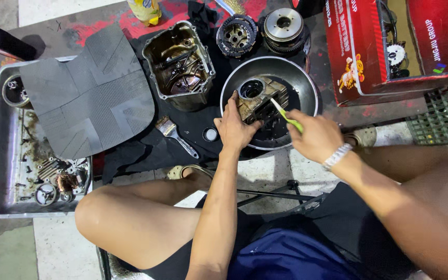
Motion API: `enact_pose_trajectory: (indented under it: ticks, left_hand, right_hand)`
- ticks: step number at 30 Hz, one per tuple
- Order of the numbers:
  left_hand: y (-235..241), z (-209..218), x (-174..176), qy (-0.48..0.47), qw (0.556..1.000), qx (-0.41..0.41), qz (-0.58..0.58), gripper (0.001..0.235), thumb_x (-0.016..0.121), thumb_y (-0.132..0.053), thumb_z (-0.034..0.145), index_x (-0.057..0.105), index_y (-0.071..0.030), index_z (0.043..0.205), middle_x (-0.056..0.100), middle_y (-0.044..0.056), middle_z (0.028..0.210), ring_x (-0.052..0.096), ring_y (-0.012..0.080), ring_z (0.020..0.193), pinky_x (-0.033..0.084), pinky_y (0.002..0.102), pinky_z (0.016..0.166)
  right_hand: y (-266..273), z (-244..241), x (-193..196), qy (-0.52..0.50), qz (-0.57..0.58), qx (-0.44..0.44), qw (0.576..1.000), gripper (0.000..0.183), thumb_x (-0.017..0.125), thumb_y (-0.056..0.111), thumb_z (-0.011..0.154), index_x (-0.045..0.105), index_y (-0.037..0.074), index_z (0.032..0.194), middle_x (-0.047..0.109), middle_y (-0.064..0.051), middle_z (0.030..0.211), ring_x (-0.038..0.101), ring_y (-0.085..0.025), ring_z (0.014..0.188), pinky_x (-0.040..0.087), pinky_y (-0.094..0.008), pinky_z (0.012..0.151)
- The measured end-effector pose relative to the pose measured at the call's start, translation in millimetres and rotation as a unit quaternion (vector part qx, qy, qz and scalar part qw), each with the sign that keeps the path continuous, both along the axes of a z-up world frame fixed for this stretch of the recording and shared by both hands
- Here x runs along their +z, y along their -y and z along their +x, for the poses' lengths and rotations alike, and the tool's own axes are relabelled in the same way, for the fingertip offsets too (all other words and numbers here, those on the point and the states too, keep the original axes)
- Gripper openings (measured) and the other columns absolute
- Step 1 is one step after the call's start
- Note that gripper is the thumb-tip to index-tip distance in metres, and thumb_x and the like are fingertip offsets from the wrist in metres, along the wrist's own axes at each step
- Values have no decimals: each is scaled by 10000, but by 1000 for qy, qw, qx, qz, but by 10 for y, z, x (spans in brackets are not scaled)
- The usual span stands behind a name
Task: The person scrubs a disassembled engine crankcase with a toothbrush in a metal bowl of solvent, then pours out the dirty liquid and wipes the bowl with a cloth. They place a clutch assembly into the bowl and remove a circlip from it.
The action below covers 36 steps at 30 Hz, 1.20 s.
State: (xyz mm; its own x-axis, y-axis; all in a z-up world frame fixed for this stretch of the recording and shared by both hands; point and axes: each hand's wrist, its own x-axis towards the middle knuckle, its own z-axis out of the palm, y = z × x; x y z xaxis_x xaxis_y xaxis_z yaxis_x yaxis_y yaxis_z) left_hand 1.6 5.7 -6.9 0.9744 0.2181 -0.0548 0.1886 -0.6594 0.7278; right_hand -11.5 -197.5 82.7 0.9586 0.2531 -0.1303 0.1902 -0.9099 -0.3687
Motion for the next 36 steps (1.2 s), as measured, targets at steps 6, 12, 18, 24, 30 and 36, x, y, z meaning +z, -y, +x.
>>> enact_pose_trajectory:
  ticks: [6, 12, 18, 24, 30, 36]
  left_hand:
    - [8, 11, 25, 4, 1000, -1, 0, 1127, 933, -357, 566, 363, -142, 1515, 618, 98, 1356, 592, 273, 1240, 357, 441, 947]
    - [7, -1, -8, -1, 1000, -4, -13, 1095, 919, -369, 579, 380, -141, 1505, 639, 85, 1365, 610, 266, 1225, 347, 460, 935]
    - [4, 7, 30, -1, 1000, 2, -8, 1115, 925, -408, 574, 377, -136, 1506, 637, 99, 1354, 599, 277, 1250, 355, 453, 950]
    - [16, -19, -13, -1, 1000, -1, -7, 1083, 926, -407, 584, 395, -148, 1492, 631, 88, 1379, 598, 282, 1245, 341, 484, 945]
    - [24, 3, -28, 11, 1000, -2, 9, 1136, 939, -390, 557, 374, -137, 1509, 621, 97, 1364, 594, 285, 1238, 356, 480, 932]
    - [9, -2, -14, -3, 1000, -4, 10, 1123, 933, -371, 576, 371, -139, 1519, 625, 80, 1374, 592, 275, 1246, 349, 468, 931]
  right_hand:
    - [-151, -283, 62, -8, -9, -32, 999, 287, 609, 258, 946, 669, 208, 1223, 687, -219, 662, 684, -449, 660, 528, -586, 677]
    - [-331, -428, 40, -3, 34, -36, 999, 231, 621, 283, 960, 684, 207, 1169, 688, -198, 648, 684, -429, 652, 531, -552, 636]
    - [-238, -414, 98, -123, 107, -90, 983, 278, 620, 276, 912, 702, 232, 1174, 696, -166, 664, 700, -393, 596, 527, -510, 578]
    - [-191, -288, 9, -24, 177, -31, 984, 269, 699, 255, 895, 726, 138, 1136, 700, -211, 766, 684, -408, 733, 528, -490, 637]
    - [-89, -189, 16, -90, 128, -26, 987, 270, 669, 269, 897, 716, 183, 1149, 728, -175, 758, 715, -382, 695, 547, -484, 655]
    - [-205, -128, 17, -118, 8, -12, 993, 284, 600, 278, 964, 673, 225, 1234, 681, -184, 599, 695, -378, 582, 545, -499, 644]
